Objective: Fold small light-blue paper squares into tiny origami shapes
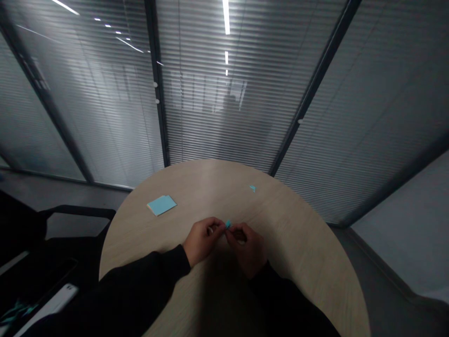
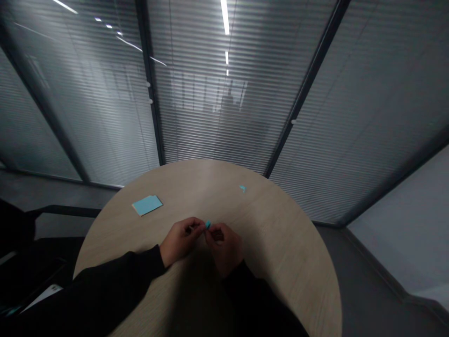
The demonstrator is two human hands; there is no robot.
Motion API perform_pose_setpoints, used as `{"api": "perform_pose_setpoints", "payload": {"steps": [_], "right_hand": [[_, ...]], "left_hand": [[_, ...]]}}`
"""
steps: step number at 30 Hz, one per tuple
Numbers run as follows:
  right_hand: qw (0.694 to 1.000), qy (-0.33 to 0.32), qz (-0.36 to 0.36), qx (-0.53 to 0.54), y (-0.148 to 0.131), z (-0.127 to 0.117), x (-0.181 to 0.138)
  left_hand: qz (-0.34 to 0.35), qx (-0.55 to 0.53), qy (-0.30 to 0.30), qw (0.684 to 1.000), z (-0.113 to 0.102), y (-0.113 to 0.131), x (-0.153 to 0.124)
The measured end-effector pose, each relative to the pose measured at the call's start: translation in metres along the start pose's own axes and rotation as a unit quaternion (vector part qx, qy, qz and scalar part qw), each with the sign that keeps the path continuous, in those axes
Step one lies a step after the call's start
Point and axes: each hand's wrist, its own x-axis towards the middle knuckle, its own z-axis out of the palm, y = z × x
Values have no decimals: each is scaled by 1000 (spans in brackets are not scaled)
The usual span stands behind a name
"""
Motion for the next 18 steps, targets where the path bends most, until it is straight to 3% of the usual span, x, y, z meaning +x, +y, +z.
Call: {"api": "perform_pose_setpoints", "payload": {"steps": [7,13,18], "right_hand": [[1000,-14,-18,3,-1,-2,-1],[999,-26,16,16,-2,-3,0],[998,-50,28,26,2,-3,0]], "left_hand": [[-17,-22,-12,1000,0,4,-1],[-1,-21,-24,1000,0,-1,1],[-27,-30,-20,999,0,0,1]]}}
